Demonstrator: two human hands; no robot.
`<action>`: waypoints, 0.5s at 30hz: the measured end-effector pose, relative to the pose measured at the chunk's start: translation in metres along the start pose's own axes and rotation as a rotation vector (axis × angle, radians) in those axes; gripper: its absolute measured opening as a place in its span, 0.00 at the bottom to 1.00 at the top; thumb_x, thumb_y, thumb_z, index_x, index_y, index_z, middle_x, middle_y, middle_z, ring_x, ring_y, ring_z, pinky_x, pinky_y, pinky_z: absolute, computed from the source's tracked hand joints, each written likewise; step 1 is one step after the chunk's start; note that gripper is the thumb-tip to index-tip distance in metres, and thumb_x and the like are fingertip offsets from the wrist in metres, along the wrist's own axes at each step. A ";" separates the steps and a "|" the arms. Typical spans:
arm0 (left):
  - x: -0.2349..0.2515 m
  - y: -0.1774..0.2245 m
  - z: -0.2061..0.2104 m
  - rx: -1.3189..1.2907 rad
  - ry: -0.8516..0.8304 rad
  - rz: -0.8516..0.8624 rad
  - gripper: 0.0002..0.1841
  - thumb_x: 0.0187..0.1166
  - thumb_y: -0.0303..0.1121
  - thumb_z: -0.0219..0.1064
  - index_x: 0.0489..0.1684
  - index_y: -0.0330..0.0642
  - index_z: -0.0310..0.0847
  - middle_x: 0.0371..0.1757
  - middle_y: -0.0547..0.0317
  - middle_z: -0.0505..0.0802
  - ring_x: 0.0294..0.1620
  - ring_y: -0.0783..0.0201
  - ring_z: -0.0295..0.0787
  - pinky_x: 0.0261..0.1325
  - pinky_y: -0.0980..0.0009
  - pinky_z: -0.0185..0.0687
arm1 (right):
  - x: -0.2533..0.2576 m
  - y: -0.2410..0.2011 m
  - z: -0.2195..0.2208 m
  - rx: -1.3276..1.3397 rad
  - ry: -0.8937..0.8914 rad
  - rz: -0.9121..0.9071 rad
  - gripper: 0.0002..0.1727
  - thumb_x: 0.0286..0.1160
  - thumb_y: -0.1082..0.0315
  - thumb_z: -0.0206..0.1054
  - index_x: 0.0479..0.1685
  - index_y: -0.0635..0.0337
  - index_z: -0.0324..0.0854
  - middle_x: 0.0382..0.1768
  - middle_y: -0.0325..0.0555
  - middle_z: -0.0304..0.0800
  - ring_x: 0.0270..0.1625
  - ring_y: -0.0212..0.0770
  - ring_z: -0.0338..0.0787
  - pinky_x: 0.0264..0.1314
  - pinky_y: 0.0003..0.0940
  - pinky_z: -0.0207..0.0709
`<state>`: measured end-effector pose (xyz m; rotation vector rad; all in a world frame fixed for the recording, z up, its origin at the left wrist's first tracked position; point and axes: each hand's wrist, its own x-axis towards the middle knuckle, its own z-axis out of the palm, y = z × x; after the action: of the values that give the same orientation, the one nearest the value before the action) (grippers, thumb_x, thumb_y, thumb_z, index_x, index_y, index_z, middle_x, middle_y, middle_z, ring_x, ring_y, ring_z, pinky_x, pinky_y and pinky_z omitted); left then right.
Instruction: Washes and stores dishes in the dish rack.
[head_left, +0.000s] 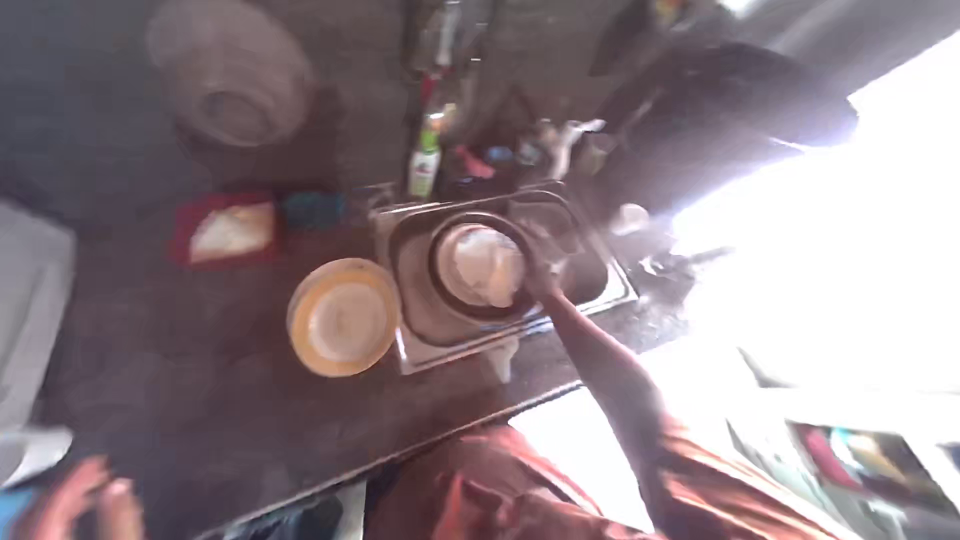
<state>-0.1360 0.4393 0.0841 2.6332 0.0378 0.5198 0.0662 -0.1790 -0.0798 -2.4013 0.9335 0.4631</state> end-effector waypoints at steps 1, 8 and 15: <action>0.001 0.026 0.038 -0.054 -0.051 0.069 0.21 0.89 0.31 0.57 0.66 0.16 0.76 0.61 0.21 0.87 0.62 0.39 0.89 0.69 0.55 0.82 | 0.015 0.014 0.001 0.010 -0.031 0.023 0.43 0.84 0.47 0.61 0.87 0.71 0.56 0.76 0.77 0.72 0.78 0.70 0.76 0.78 0.64 0.70; 0.057 0.218 0.222 -0.104 -0.632 0.197 0.18 0.83 0.32 0.65 0.65 0.32 0.86 0.67 0.35 0.89 0.67 0.37 0.87 0.71 0.40 0.79 | 0.049 0.024 0.032 0.017 0.219 -0.440 0.39 0.78 0.58 0.69 0.88 0.65 0.62 0.86 0.73 0.60 0.87 0.71 0.63 0.87 0.66 0.59; 0.120 0.280 0.423 0.319 -0.817 0.174 0.34 0.89 0.42 0.57 0.92 0.35 0.56 0.93 0.33 0.57 0.95 0.38 0.46 0.94 0.44 0.43 | 0.098 -0.006 0.006 0.293 -0.179 -0.189 0.41 0.76 0.41 0.70 0.74 0.70 0.76 0.69 0.71 0.82 0.74 0.67 0.81 0.76 0.67 0.71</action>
<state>0.1140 0.0203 -0.0996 2.9664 -0.3927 -0.5812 0.1387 -0.2224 -0.1293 -2.1171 0.6397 0.4286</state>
